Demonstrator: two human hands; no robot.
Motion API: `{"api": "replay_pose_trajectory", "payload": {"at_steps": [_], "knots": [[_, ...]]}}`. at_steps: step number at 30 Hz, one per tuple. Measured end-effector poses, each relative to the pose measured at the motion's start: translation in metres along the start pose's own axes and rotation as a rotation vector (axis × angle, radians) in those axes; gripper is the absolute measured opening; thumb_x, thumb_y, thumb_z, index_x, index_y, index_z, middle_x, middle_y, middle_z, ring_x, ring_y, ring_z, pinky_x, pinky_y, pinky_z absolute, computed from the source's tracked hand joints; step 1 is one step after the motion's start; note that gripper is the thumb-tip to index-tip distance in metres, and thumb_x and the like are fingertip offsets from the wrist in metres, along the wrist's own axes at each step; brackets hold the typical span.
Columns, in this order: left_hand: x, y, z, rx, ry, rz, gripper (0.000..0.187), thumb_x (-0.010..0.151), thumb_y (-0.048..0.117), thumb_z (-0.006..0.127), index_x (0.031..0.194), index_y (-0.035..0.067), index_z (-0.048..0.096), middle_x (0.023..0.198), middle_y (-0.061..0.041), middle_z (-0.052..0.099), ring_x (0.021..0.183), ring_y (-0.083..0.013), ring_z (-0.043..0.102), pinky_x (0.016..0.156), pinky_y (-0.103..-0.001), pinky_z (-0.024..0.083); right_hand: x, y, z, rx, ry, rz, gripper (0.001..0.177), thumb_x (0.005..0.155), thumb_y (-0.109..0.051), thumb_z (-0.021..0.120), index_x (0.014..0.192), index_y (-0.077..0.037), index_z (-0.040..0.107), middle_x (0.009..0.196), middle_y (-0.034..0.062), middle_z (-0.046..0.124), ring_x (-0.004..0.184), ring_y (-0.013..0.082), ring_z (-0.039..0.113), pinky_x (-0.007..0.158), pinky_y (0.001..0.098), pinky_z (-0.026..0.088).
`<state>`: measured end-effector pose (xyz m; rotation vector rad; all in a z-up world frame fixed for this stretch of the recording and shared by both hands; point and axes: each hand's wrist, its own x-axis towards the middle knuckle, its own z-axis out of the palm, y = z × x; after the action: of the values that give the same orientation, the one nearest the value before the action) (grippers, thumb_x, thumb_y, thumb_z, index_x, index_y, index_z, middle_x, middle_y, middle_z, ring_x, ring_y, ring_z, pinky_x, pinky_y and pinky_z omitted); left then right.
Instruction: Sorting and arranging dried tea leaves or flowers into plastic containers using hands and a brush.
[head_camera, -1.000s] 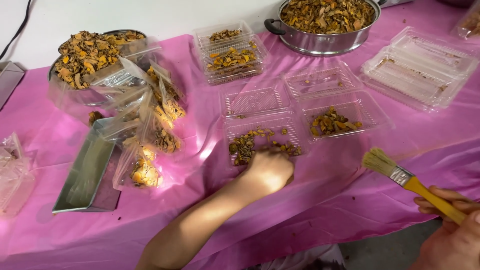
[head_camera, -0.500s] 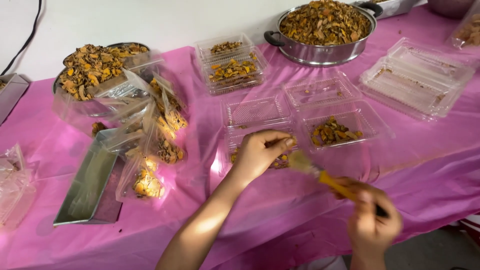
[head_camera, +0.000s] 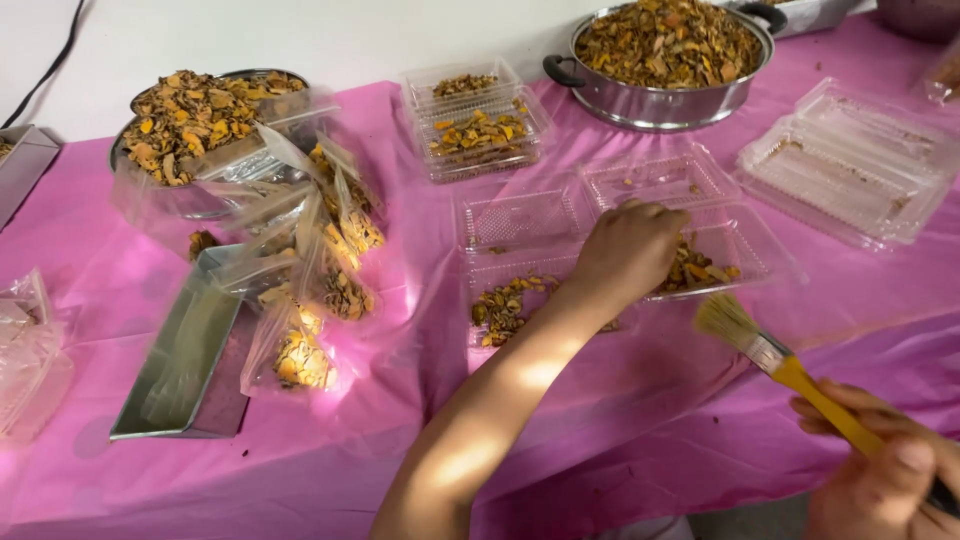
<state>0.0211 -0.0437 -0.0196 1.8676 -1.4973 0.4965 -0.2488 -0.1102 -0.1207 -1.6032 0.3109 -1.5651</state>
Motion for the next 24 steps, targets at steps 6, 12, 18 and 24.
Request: {"api": "replay_pose_trajectory", "payload": {"at_steps": [6,12,18,24], "knots": [[-0.034,-0.036,-0.021,0.318,-0.506,-0.143,0.035,0.086,0.018,0.071,0.12,0.008,0.068,0.115,-0.015,0.073,0.12,-0.0374,0.062,0.106,-0.055,0.049,0.002,0.077,-0.051,-0.074,0.033,0.247,0.065,0.125,-0.066,0.033,0.128,-0.004,0.051,0.131,0.0217,0.064,0.094,0.0297,0.068,0.072,0.0286,0.052],[-0.071,-0.039,-0.034,0.338,-0.757,-0.258,0.03,0.08,0.03,0.074,0.107,0.016,0.076,0.109,-0.009,0.075,0.106,-0.0358,0.068,0.095,-0.053,0.049,-0.012,0.067,-0.027,-0.011,0.075,0.175,0.058,0.124,-0.063,0.04,0.122,-0.006,0.041,0.131,0.0271,0.063,0.093,0.0371,0.067,0.075,0.035,0.055],[-0.074,-0.048,-0.026,0.306,-0.63,-0.2,0.022,0.077,0.008,0.063,0.087,0.016,0.081,0.086,-0.009,0.077,0.087,-0.0352,0.072,0.088,-0.051,0.054,0.019,0.035,-0.007,-0.098,0.057,0.168,0.065,0.119,-0.062,0.034,0.128,0.0,0.049,0.127,0.0223,0.063,0.093,0.0298,0.067,0.077,0.0294,0.051],[-0.069,-0.056,-0.059,-0.174,-0.437,-0.429,0.015,0.084,0.012,0.06,0.071,0.015,0.066,0.067,0.001,0.067,0.063,-0.0159,0.058,0.059,-0.037,0.041,0.02,-0.035,0.065,0.053,0.079,0.058,0.043,0.12,-0.038,0.037,0.122,0.002,0.053,0.125,0.0205,0.065,0.097,0.029,0.07,0.082,0.0287,0.057]]}}
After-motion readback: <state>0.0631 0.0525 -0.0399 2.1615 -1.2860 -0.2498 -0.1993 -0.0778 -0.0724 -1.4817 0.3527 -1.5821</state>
